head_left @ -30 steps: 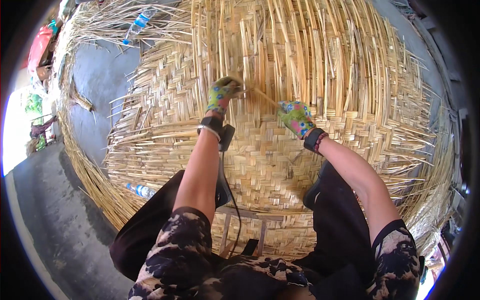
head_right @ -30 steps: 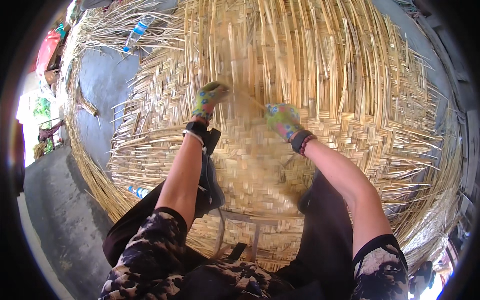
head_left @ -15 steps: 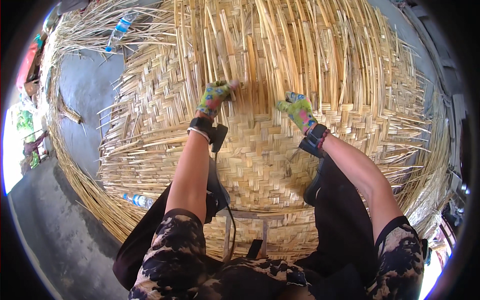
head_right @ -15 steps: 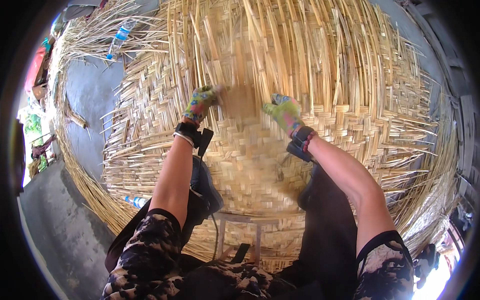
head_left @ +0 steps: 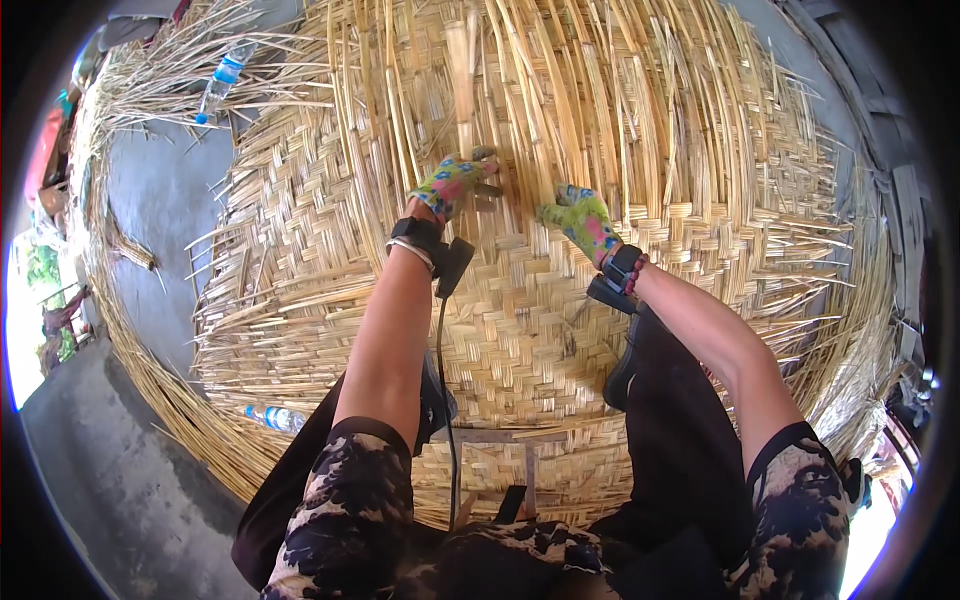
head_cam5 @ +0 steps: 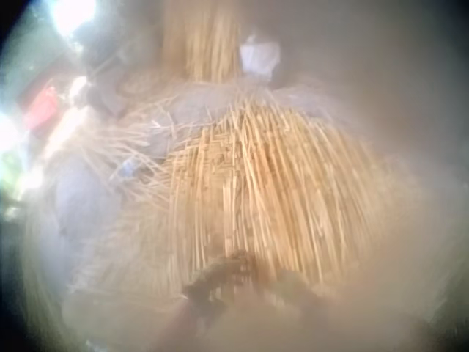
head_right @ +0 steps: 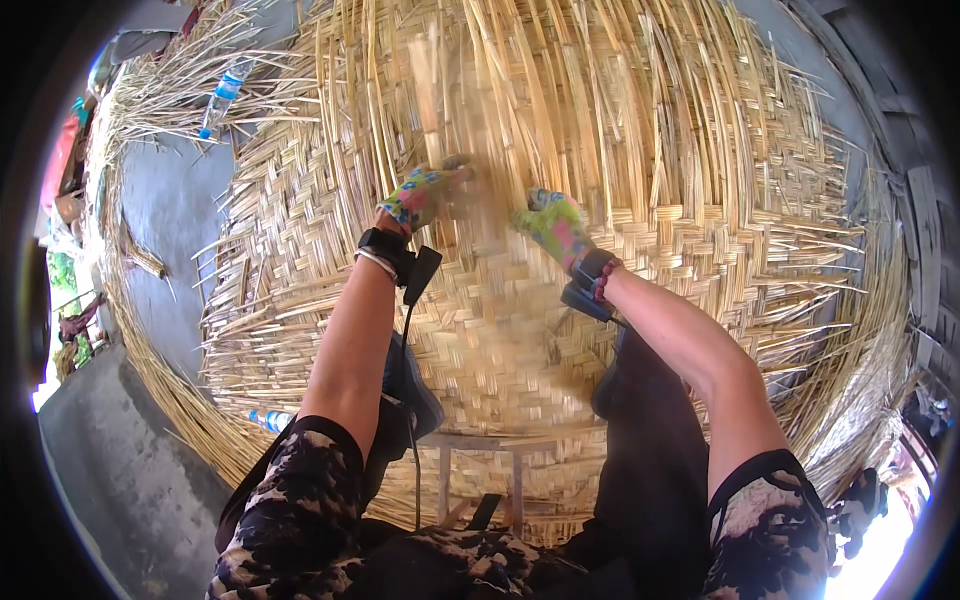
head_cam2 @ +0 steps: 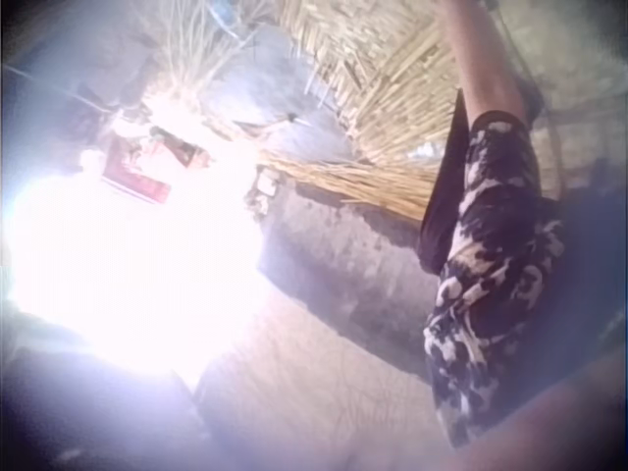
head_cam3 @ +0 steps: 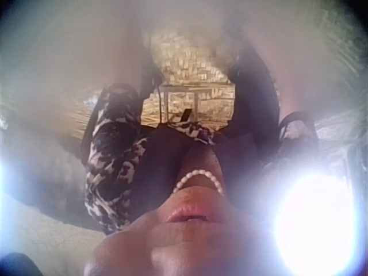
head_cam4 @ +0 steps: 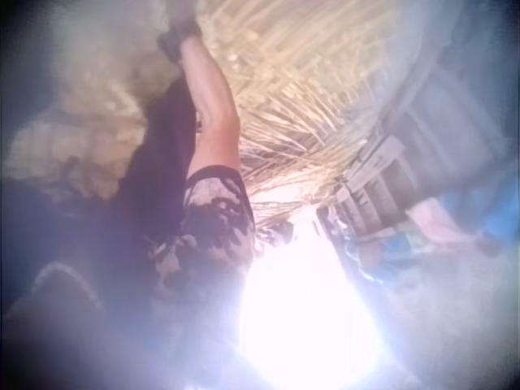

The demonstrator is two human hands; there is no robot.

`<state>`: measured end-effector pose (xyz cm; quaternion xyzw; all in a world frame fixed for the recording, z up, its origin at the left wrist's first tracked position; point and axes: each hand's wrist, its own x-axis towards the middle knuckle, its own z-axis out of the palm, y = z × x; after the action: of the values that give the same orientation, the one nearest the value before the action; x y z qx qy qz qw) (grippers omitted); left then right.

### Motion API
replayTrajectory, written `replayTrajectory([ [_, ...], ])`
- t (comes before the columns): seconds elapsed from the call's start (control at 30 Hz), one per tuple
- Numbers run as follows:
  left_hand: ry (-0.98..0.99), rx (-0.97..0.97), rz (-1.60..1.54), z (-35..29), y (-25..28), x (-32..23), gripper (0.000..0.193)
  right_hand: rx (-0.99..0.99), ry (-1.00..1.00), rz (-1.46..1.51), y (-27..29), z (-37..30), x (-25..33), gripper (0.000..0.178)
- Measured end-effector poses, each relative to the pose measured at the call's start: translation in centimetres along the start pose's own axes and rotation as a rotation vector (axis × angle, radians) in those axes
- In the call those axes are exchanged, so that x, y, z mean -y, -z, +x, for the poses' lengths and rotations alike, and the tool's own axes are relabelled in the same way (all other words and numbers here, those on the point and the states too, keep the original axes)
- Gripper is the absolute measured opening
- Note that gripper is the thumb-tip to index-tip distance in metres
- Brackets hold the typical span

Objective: Weaving a large mat from thin bamboo strips.

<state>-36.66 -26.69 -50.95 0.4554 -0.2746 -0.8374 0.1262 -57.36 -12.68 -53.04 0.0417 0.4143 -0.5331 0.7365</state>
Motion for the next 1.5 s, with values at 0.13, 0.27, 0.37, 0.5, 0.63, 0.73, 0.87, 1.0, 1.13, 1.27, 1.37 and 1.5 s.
replayTrajectory([
  [0.13, -0.11, -0.024, 0.607, 3.2, 0.3, 1.9, 0.043, -0.036, -0.034, -0.039, 0.1, -0.1, 0.0, 0.061],
  [0.27, -0.217, -0.048, 0.571, 4.9, 0.7, 4.0, 0.042, 0.115, 0.099, -0.622, -0.1, -0.1, 0.1, 0.057],
  [0.37, -0.109, -0.097, 0.457, 4.9, 0.9, 4.4, 0.041, 0.014, 0.066, -0.444, -0.4, -0.4, 0.2, 0.056],
  [0.5, -0.145, -0.08, 0.786, 4.0, 1.6, 3.6, 0.042, -0.03, -0.008, -0.117, -0.3, -0.3, 0.0, 0.058],
  [0.63, -0.219, -0.207, 1.162, 3.6, 0.3, 3.9, 0.038, -0.007, 0.127, -0.648, 0.5, 0.6, -0.4, 0.055],
  [0.73, -0.221, -0.318, 0.427, 2.1, -0.9, 4.3, 0.03, 0.01, 0.322, -1.145, 0.3, 1.6, -0.2, 0.056],
  [0.87, -0.315, -0.019, 0.488, -1.3, -0.8, 2.8, 0.026, -0.151, 0.165, -1.469, -1.8, 1.4, 0.1, 0.05],
  [1.0, -0.599, 0.007, 1.052, -3.2, -0.8, 1.3, 0.029, 0.068, 0.383, -1.864, -3.8, 0.5, -0.1, 0.035],
  [1.13, -0.605, -0.363, 0.113, -5.7, 0.5, 2.0, 0.043, -0.006, 0.155, -1.631, -3.4, 1.8, -0.2, 0.039],
  [1.27, -0.521, -0.669, 0.027, -7.9, 2.2, 5.4, 0.023, 0.016, 0.189, -1.75, -0.7, 3.8, -1.5, 0.031],
  [1.37, -0.575, -0.723, -0.018, -7.7, 2.9, 7.8, 0.022, -0.026, 0.172, -1.893, 0.7, 5.5, -2.9, 0.048],
  [1.5, -0.535, -0.874, -0.277, -7.4, 2.7, 10.5, 0.013, 0.168, 0.199, -2.119, 0.7, 4.9, -3.8, 0.046],
])
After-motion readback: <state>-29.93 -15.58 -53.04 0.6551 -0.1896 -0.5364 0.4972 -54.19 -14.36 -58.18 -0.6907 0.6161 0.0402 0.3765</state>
